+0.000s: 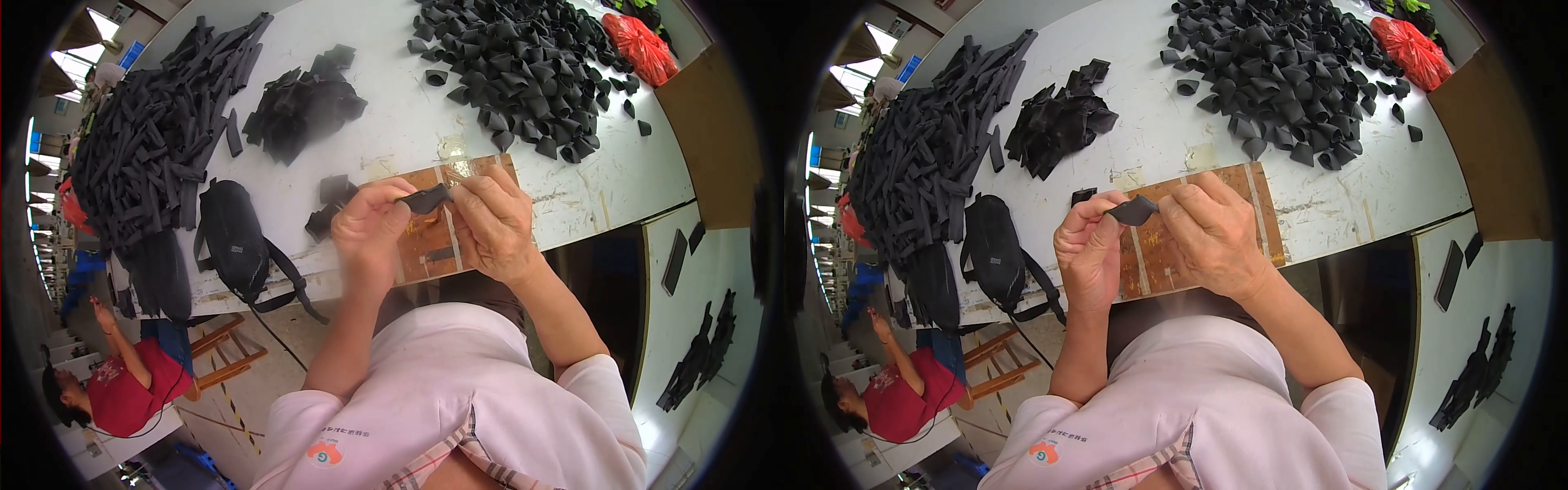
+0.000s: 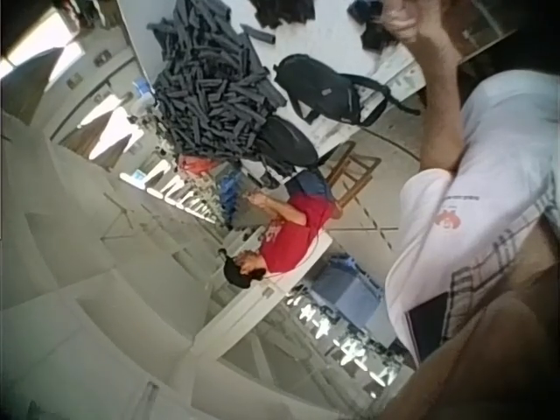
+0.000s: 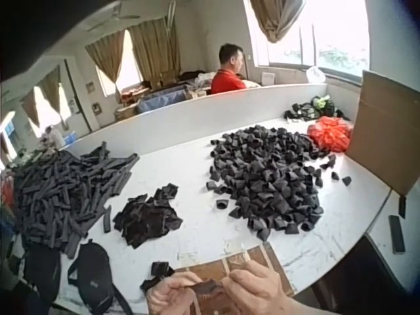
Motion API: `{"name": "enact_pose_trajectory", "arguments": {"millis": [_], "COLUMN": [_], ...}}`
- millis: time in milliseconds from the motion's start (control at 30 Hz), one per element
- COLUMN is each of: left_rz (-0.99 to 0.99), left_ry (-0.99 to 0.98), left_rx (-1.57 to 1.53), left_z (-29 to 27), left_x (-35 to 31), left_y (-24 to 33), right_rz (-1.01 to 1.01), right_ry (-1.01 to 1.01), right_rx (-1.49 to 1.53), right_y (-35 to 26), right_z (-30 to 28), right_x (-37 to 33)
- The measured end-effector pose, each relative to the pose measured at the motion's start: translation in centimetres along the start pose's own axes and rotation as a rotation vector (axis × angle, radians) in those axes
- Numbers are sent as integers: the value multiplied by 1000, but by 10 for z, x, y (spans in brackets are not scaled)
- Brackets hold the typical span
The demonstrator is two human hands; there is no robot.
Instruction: Apply adhesive to small rubber components using a wooden applicator stick at a manufacturing workbench.
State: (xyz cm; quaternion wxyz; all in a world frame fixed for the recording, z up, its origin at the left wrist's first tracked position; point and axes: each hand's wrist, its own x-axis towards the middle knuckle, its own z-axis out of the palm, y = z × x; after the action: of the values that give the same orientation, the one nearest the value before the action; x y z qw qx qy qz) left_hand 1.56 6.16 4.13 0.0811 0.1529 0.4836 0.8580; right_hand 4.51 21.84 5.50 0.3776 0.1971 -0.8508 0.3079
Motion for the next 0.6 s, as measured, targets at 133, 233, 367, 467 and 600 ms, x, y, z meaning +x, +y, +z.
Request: {"name": "enact_pose_trajectory", "arguments": {"millis": [133,233,367,467,600], "left_rz": [13,92,316,377,270], "left_ry": [-97,-188,-174,-150,118], "left_rx": [347,573,678,711,776], "left_z": [14,8,7,5,-31], "left_x": [16,24,24,23,24], "left_y": [20,23,15,10,-15], "right_rz": [4,143,309,149,370], "right_ry": [-6,-127,-192,-144,-269], "right_rx": [-72,36,117,1,249], "right_y": [-4,-7,-18,-16,-2], "right_z": [0,-7,-13,-4,-14], "right_x": [-3,5,16,19,24]}}
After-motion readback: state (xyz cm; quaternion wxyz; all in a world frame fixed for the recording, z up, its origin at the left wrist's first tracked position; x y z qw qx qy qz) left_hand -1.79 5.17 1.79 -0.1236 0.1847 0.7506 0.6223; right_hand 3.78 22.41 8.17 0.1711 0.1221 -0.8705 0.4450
